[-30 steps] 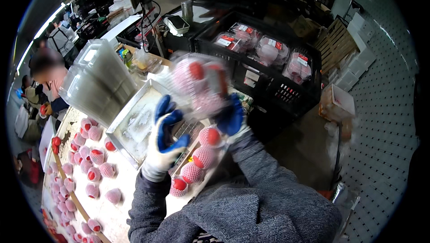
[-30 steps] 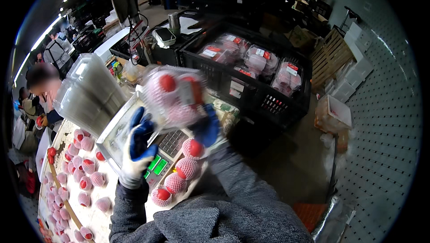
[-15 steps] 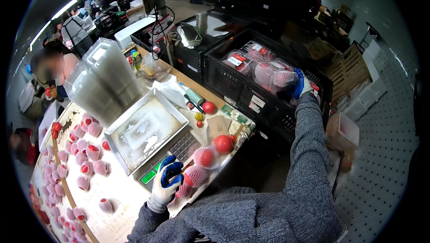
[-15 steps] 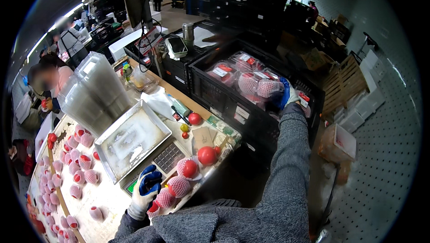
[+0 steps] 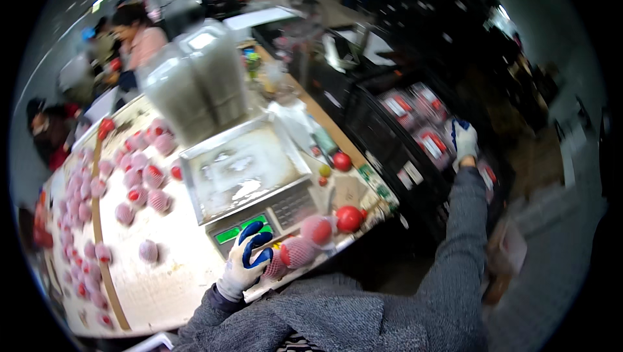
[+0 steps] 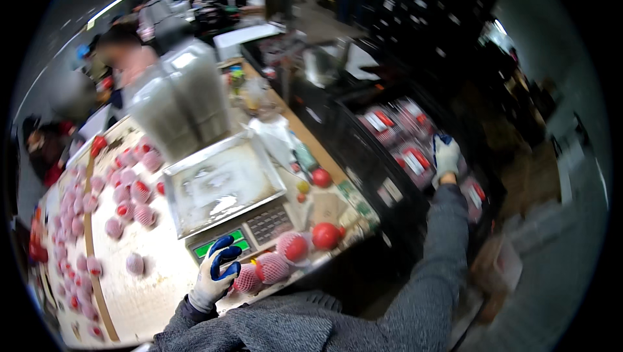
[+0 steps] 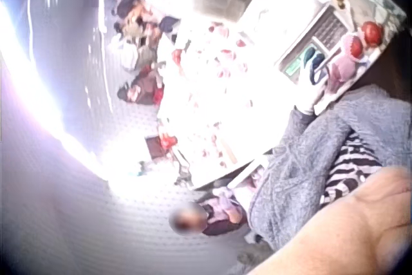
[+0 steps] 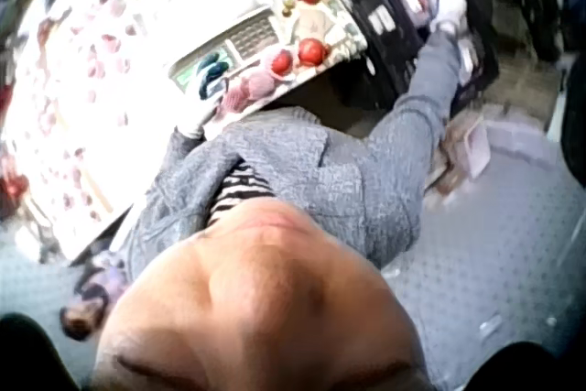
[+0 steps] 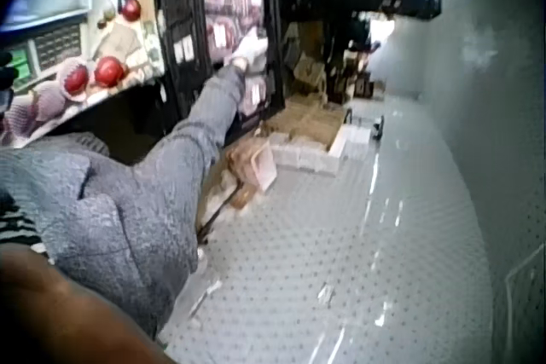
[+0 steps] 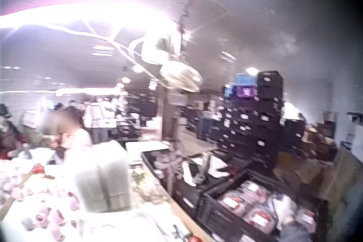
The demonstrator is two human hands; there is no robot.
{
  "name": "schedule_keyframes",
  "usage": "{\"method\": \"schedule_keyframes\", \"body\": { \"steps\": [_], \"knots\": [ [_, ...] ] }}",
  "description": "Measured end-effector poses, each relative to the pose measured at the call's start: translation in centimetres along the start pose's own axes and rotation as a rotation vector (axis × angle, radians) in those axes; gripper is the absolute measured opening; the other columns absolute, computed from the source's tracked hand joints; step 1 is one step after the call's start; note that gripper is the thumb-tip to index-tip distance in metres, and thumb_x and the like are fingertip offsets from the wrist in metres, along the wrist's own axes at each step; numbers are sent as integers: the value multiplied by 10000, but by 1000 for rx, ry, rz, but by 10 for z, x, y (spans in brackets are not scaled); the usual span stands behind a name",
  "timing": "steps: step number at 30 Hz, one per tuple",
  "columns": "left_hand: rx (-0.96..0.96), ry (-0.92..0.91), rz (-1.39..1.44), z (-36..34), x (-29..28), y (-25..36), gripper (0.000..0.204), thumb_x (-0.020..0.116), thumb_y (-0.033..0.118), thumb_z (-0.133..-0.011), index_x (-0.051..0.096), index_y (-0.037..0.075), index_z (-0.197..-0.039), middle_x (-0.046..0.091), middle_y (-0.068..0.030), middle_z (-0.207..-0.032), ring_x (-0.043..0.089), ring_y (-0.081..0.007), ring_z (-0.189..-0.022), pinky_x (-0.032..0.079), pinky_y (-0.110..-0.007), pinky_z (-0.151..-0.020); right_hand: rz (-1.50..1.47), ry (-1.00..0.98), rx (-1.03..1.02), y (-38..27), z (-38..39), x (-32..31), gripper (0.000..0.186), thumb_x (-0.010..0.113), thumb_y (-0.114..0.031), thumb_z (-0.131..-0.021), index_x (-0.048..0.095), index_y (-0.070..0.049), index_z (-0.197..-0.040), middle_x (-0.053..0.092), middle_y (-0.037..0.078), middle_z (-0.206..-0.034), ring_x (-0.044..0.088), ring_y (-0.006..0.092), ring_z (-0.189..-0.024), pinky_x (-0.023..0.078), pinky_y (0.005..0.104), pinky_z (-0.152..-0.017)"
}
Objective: The person places individually foam-wrapped apples into clear plastic trays on a digital scale, then seals the trays with lids and stacks them into black crates. The process repeats with multiple apples and trays throughout the clip.
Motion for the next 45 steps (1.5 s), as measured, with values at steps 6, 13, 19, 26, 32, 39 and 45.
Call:
{"method": "schedule_keyframes", "body": {
  "steps": [6, 13, 19, 26, 32, 39, 45],
  "knots": [
    [87, 312, -316, 38, -73, -5, 320, 695, 133, -743, 632, -6, -1024, 558, -219, -1184, 547, -375, -1095, 443, -396, -942, -296, -151, -697, -291, 60, 96, 292, 574, -139, -906, 585, 37, -1139, 672, 158, -872, 661, 249, -795, 517, 354, -742],
    [-522, 393, -559, 163, -120, -146, 338, 730, 291, -692, 655, 61, -927, 639, -160, -962, 621, -339, -878, 499, -414, -777, -561, -589, -880, -500, 138, 318, 462, 531, -236, -920, 447, -24, -1322, 500, 230, -1292, 486, 389, -1178, 406, 399, -978],
    [-548, 770, -724, 235, -121, -180, 251, 739, 284, -643, 613, 94, -748, 587, -118, -765, 596, -333, -724, 477, -446, -641, -37, -463, -1032, -640, 166, 397, 522, 424, -396, -933, 442, -73, -1342, 460, 168, -1371, 400, 350, -1283, 305, 444, -1064],
    [-573, 789, -808, 242, -115, -188, 211, 723, 289, -626, 600, 136, -707, 570, -99, -748, 584, -329, -687, 459, -461, -598, 218, -903, -1008, -647, 151, 473, 313, 548, -160, -817, 651, -111, -1108, 638, 155, -1124, 598, 317, -1054, 445, 388, -925],
    [-568, 765, -779, 238, -115, -191, 203, 718, 278, -619, 593, 139, -697, 558, -88, -731, 573, -330, -682, 447, -466, -585, -113, -1002, -940, -636, 130, 495, 292, 580, -112, -798, 671, -101, -1075, 663, 145, -1053, 626, 297, -966, 487, 353, -842],
    [-540, 789, -835, 239, -116, -188, 244, 718, 287, -618, 599, 118, -748, 562, -115, -777, 570, -348, -716, 448, -470, -609, -579, -782, -566, -612, 80, 530, 223, 570, -97, -846, 651, 9, -1025, 679, 74, -920, 619, 191, -839, 483, 308, -768],
    [-526, 773, -795, 231, -119, -176, 291, 716, 289, -665, 624, 86, -853, 593, -149, -811, 582, -364, -729, 464, -460, -631, -173, -211, -655, -576, 14, 482, 264, 469, -160, -911, 638, 8, -1025, 668, 154, -968, 627, 239, -904, 472, 341, -807]
  ]
}}
Point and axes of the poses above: each hand's wrist, its own z-axis away from the middle knuckle, its own x-axis out of the palm, y = z × x, the point moved 10 cm from there along -z, towards the middle knuckle
